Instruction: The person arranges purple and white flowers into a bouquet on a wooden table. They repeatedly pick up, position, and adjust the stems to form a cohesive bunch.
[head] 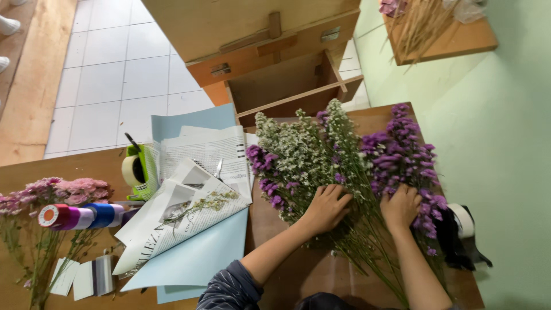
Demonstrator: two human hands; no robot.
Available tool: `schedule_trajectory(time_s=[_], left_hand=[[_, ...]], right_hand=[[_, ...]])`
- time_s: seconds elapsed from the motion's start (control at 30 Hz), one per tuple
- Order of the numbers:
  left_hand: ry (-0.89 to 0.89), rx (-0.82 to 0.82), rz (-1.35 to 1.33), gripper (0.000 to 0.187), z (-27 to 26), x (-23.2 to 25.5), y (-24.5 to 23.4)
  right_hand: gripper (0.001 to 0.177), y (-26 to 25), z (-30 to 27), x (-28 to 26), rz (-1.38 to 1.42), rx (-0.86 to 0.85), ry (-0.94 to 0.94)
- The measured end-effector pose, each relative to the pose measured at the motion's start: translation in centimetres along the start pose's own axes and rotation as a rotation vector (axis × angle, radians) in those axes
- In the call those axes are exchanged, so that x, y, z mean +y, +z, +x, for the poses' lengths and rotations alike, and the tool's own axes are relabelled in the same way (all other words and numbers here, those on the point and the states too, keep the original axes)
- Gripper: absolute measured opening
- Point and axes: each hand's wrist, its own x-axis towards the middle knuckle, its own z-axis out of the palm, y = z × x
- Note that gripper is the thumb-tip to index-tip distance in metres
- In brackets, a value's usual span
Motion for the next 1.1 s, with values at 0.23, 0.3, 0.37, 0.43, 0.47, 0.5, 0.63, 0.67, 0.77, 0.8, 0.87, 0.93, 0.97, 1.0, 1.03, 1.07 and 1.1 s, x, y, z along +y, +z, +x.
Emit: schedule_trajectory(time_s=[0.23, 0.3, 0.37, 0.43, 0.47, 0.5, 0.63, 0.67, 0.77, 0.8, 0.87, 0.93, 0.97, 1.0, 1.03, 1.07, 1.1], left_hand=[[-0.057, -0.062, -0.169, 0.024, 0.7, 2.8, 2.2], [-0.118, -0.089, -0.221, 0.027, 0.6, 2.8, 3.3], [-0.15, -0.044, -0.416, 0.028, 0.7, 3.8, 3.2], [-0.182, -0.001, -0.614, 0.03, 0.8, 4.8, 2.6], [-0.302, -0.022, -0.887, 0.035, 0.8, 5.2, 2.2], [-0.424, -0.044, -1.161, 0.039, 0.8, 5.6, 1.6], [-0.639, -0.096, -1.19, 0.052, 1.2, 6.1, 0.8], [-0.687, -0.066, -1.198, 0.049, 0.7, 5.6, 2.2], [-0.724, 0.01, -1.267, 0.047, 0.0, 5.0, 4.7], [-0.72, 0.055, -1.329, 0.046, 0.0, 5.0, 5.3], [-0.7, 0.087, -1.364, 0.042, -0.2, 5.3, 4.9], [-0.684, 0.113, -1.401, 0.037, -0.4, 5.5, 4.6], [-0.63, 0.14, -1.393, 0.033, -0.6, 5.6, 4.6], [-0.577, 0.167, -1.386, 0.028, -0.7, 5.7, 4.5], [-0.577, 0.163, -1.384, 0.028, -0.8, 6.0, 3.5], [-0.592, 0.127, -1.197, 0.03, -0.9, 6.4, 2.5], [-0.596, 0.101, -1.008, 0.032, -0.7, 6.4, 1.3]], right_hand=[[0.022, -6.8, -2.7, 0.0, 0.187, 0.349, -0.147], [0.021, -8.7, -3.4, -0.1, 0.314, 0.426, -0.276], [0.019, -8.0, -3.5, 0.6, 0.363, 0.479, -0.327], [0.017, -8.6, -4.4, -0.2, 0.411, 0.53, -0.376], [0.018, -9.5, -5.3, -1.4, 0.497, 0.462, -0.441], [0.02, -10.4, -6.2, -2.5, 0.583, 0.392, -0.505], [0.041, -11.9, -8.6, -3.0, 0.62, 0.143, -0.501], [0.034, -11.5, -8.8, -2.3, 0.585, 0.152, -0.454], [0.025, -8.9, -9.1, 1.4, 0.407, 0.187, -0.361], [0.026, -7.7, -9.2, 2.9, 0.264, 0.206, -0.314], [0.042, -7.1, -9.5, 4.1, 0.117, 0.03, -0.236], [0.058, -5.7, -9.7, 5.7, -0.029, -0.15, -0.151], [0.042, -4.5, -9.6, 6.6, -0.012, -0.133, -0.146], [0.027, -3.4, -9.5, 7.5, 0.005, -0.115, -0.142], [0.027, -3.3, -9.9, 7.7, 0.008, -0.116, -0.14], [0.026, -3.2, -10.4, 7.8, 0.129, 0.003, -0.178], [0.027, -3.1, -10.3, 7.7, 0.254, 0.13, -0.221]])
